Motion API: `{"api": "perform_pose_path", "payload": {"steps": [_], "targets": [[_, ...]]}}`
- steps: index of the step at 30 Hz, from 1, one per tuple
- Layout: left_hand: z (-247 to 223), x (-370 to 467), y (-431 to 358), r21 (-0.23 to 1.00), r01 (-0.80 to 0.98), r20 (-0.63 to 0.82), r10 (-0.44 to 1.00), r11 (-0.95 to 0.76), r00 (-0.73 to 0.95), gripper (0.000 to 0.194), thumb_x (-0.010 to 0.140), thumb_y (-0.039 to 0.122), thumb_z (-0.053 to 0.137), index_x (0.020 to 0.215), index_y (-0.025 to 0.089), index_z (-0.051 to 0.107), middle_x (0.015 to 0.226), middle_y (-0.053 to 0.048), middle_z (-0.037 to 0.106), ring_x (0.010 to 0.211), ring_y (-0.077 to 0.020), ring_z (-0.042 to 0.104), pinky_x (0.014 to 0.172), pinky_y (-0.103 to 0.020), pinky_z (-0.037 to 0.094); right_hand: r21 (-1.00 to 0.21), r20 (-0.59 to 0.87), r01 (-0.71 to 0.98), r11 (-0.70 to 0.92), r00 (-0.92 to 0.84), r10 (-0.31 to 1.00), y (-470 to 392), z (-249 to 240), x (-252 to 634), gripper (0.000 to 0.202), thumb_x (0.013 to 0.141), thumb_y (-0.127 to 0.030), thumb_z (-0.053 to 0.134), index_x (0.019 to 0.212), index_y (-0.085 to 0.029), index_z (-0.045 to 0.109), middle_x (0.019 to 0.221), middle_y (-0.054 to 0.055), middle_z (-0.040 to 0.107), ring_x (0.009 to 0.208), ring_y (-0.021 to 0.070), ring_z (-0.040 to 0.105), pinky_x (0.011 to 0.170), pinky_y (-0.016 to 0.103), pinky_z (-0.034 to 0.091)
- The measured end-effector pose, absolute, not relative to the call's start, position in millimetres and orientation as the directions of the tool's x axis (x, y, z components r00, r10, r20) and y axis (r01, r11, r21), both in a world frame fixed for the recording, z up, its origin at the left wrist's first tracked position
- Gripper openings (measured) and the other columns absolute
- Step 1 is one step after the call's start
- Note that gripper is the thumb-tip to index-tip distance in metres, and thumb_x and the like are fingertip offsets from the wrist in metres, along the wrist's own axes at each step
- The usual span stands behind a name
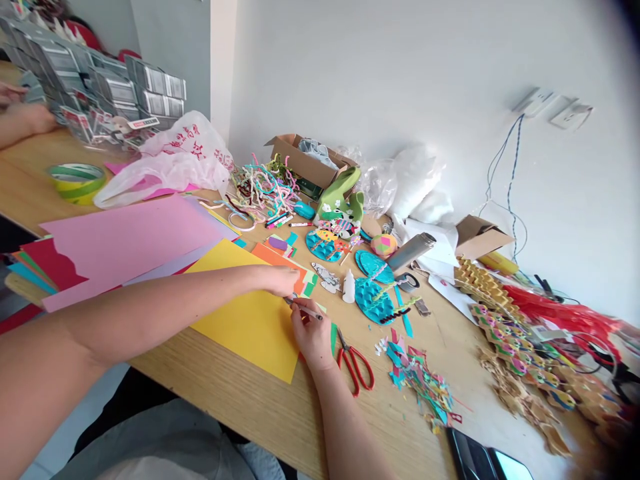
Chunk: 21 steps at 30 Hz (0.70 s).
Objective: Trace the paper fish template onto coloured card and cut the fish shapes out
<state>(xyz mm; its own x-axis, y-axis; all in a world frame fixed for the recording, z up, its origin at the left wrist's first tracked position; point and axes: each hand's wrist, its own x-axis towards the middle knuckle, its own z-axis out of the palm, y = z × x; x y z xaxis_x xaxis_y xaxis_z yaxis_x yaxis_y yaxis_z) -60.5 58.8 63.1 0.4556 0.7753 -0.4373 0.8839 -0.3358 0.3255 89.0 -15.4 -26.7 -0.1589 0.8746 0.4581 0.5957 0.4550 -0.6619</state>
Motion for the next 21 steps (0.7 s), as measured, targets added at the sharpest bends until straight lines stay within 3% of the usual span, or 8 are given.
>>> {"api": "perform_pose_path", "payload": {"steps": [15,21], "targets": [[71.1,-60.1,50.1,0.292,0.877,-0.401,0.784,-0.381,0.474,0.03,0.083,0.026,0.053,0.111,0.015,0.055,0.113,-0.016,0.065,0.096,-0.0263,0.064,0.066,-0.029,0.045,-0.586,0.474,0.675,0.449,-0.164,0.865,-17.0,-24.3,90.3,0.017,0.087,-0.024,0.047,0.09,-0.017,0.063,0.075,0.004,0.071,0.061,0.0154,0.064,0.054,0.023,0.043],[68.3,-63.8,49.3,0.3,0.869,-0.383,0.785,-0.392,0.487,0.03,0.084,0.029,0.054,0.11,0.015,0.055,0.104,-0.014,0.068,0.086,-0.0247,0.066,0.064,-0.028,0.044,-0.573,0.494,0.678,0.461,-0.164,0.854,-17.0,-21.9,90.1,0.019,0.087,-0.025,0.047,0.088,-0.016,0.064,0.071,0.004,0.07,0.061,0.0155,0.064,0.054,0.023,0.043]]}}
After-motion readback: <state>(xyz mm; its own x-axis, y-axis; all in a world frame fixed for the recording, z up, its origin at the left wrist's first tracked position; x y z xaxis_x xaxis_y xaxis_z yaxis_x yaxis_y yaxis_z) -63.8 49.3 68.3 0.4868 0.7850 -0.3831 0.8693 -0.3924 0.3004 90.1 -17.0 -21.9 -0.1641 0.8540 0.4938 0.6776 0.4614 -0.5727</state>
